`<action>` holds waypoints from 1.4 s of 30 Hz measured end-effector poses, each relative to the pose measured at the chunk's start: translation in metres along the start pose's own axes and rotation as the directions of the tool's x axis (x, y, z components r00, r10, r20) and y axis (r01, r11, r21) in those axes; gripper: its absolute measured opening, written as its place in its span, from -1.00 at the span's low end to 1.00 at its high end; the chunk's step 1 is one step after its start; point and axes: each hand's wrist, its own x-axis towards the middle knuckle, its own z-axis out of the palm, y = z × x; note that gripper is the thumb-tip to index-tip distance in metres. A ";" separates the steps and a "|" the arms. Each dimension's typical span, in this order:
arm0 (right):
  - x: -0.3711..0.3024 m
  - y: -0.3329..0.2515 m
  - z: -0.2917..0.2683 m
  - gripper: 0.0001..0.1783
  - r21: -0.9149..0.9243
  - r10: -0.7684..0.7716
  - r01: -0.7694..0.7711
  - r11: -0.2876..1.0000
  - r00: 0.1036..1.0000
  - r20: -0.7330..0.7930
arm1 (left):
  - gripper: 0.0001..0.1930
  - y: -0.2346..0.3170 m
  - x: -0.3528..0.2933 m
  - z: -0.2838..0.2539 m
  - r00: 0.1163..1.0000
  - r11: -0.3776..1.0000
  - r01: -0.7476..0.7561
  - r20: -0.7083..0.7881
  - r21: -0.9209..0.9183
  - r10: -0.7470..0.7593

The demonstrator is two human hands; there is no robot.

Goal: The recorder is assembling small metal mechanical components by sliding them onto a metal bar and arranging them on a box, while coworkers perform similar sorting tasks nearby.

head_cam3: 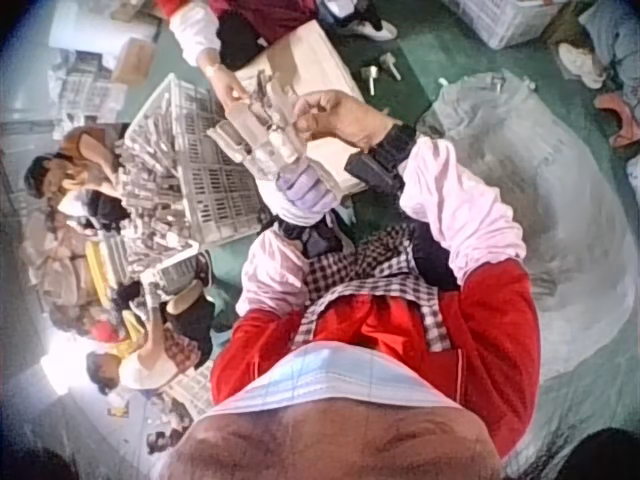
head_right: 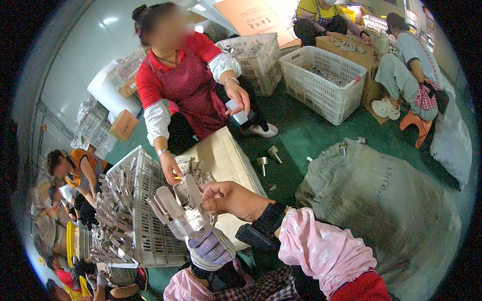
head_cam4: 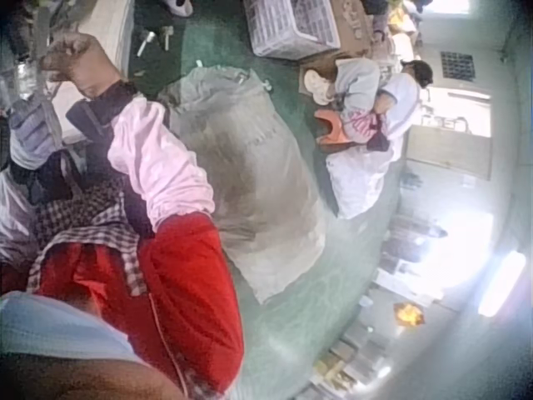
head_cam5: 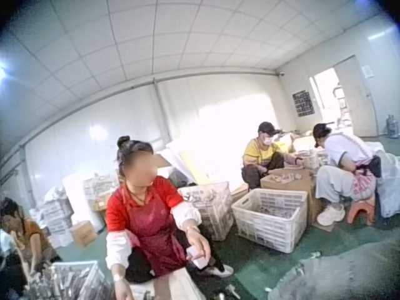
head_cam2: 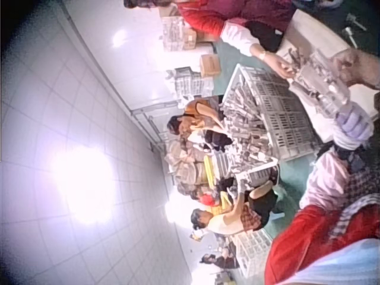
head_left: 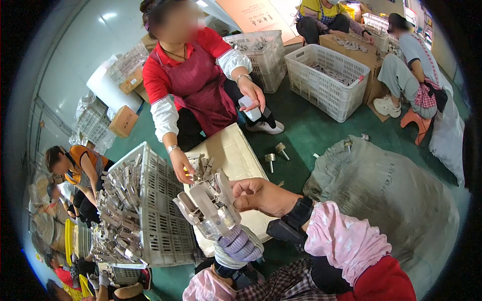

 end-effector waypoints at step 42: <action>-0.019 -0.032 0.036 -0.76 -0.779 -0.306 0.099 0.619 0.944 -0.123 | -0.31 0.017 0.056 0.015 0.227 0.307 -0.153 -0.269 0.939 0.936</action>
